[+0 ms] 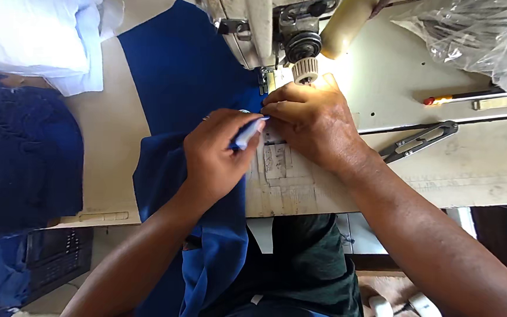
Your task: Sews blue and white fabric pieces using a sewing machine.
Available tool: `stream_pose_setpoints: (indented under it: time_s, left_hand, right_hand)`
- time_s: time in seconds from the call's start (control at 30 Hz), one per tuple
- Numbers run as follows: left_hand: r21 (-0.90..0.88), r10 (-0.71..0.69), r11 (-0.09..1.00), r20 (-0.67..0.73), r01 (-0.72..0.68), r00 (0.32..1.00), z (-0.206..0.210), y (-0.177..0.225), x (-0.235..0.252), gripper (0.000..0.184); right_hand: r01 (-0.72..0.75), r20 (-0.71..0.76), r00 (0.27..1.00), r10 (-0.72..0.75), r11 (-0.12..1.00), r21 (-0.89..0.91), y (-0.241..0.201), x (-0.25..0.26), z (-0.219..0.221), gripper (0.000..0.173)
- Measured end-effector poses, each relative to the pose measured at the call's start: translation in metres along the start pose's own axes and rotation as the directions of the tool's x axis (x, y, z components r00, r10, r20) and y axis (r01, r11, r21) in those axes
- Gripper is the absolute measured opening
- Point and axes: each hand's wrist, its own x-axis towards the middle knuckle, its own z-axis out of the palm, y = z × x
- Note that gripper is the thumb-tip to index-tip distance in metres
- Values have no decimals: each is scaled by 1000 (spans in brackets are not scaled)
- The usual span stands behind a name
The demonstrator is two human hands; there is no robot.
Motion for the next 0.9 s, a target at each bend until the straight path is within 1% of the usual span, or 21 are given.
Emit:
stream_pose_setpoints:
  time_s: [0.07, 0.1, 0.17, 0.23, 0.63, 0.77, 0.83, 0.9]
  left_hand:
    - [-160, -125, 979, 25, 127, 992, -3, -7, 4, 19]
    - [-212, -156, 964, 38, 160, 987, -5, -10, 5, 18]
    - [-259, -170, 949, 49, 177, 984, -7, -13, 6, 17]
    - [-263, -159, 950, 47, 166, 986, -7, -13, 7, 17]
    - [-199, -97, 976, -5, 94, 995, -4, -13, 5, 15]
    - [-164, -27, 986, -35, 21, 999, -1, -14, 2, 15]
    - [-95, 46, 994, -48, -50, 998, 0, -13, 0, 14]
    - [9, 122, 992, -28, -122, 992, 0, -10, -2, 14]
  right_hand:
    - [1, 5, 1000, -1, 1000, 19, 1, 1, 1, 19]
    - [1, 8, 1000, -1, 1000, 26, 1, 2, 1, 19]
    - [2, 16, 1000, -2, 999, 36, 2, 4, 1, 20]
    - [1, 24, 1000, -2, 999, 39, 2, 5, 1, 20]
    - [2, 51, 999, -3, 1000, 20, 2, 5, 0, 22]
    - [13, 53, 998, -13, 1000, 4, 1, 3, -1, 22]
    - [27, 38, 999, -27, 1000, 5, 2, 0, -3, 22]
    - [45, 26, 999, -45, 999, 22, 4, -4, -6, 21]
